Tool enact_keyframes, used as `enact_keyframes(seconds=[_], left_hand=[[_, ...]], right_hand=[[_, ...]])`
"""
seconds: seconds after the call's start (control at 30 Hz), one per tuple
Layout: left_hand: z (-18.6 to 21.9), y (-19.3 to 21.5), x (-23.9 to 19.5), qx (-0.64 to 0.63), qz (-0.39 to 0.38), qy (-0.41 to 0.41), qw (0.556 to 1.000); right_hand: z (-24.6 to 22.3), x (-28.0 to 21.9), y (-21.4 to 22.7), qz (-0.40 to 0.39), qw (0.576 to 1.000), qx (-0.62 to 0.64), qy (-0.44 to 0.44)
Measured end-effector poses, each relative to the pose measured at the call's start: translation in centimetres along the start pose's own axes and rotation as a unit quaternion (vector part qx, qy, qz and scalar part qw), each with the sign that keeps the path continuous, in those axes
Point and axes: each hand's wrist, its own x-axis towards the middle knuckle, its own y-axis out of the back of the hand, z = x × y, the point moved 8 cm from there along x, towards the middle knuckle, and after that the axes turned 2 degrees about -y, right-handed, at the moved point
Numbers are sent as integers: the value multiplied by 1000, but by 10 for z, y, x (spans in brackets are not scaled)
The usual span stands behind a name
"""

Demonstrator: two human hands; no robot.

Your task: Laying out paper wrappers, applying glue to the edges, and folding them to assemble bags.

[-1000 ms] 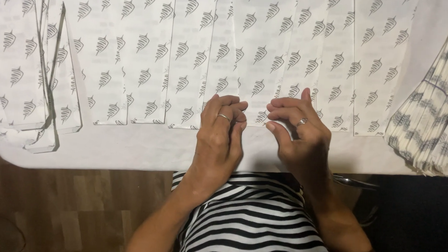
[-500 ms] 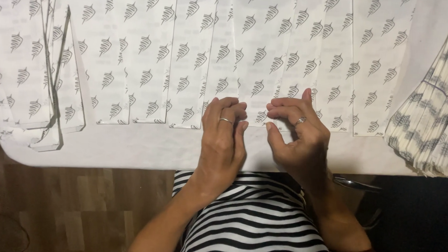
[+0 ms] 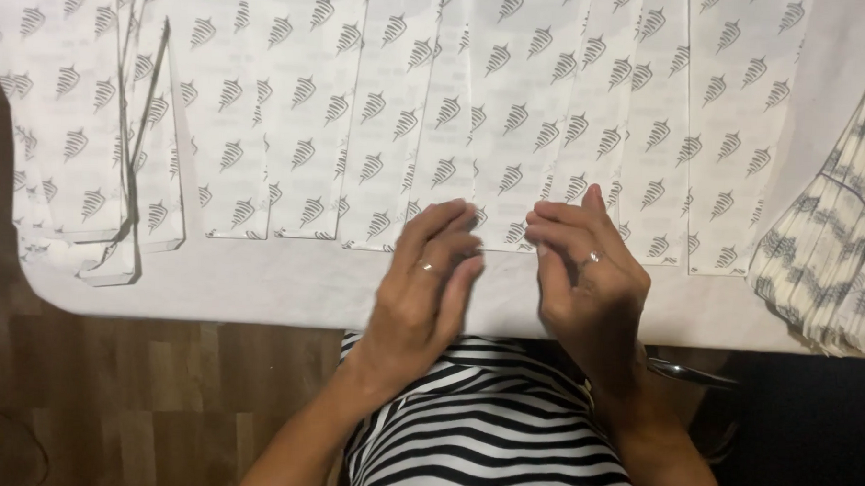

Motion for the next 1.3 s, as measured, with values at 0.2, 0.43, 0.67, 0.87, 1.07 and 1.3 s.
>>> enact_keyframes(seconds=[0.2, 0.43, 0.67, 0.87, 1.07, 1.3], left_hand=[[-15, 37, 2, 36, -53, -33, 997], [-27, 32, 1, 75, -88, -64, 991], [-32, 37, 3, 79, -95, -80, 989], [-31, 37, 4, 69, -106, -71, 989], [-33, 36, 3, 73, -98, -72, 990], [-34, 34, 0, 108, -102, -87, 985]], right_hand=[[-16, -1, -27, 20, 996, 49, 66], [-22, 2, -44, -23, 992, 47, 114], [-30, 3, -43, -38, 986, -9, 163], [-27, 3, -43, -37, 986, -6, 163], [-26, 2, -44, -37, 985, -12, 171], [-18, -3, -50, -45, 987, -24, 154]])
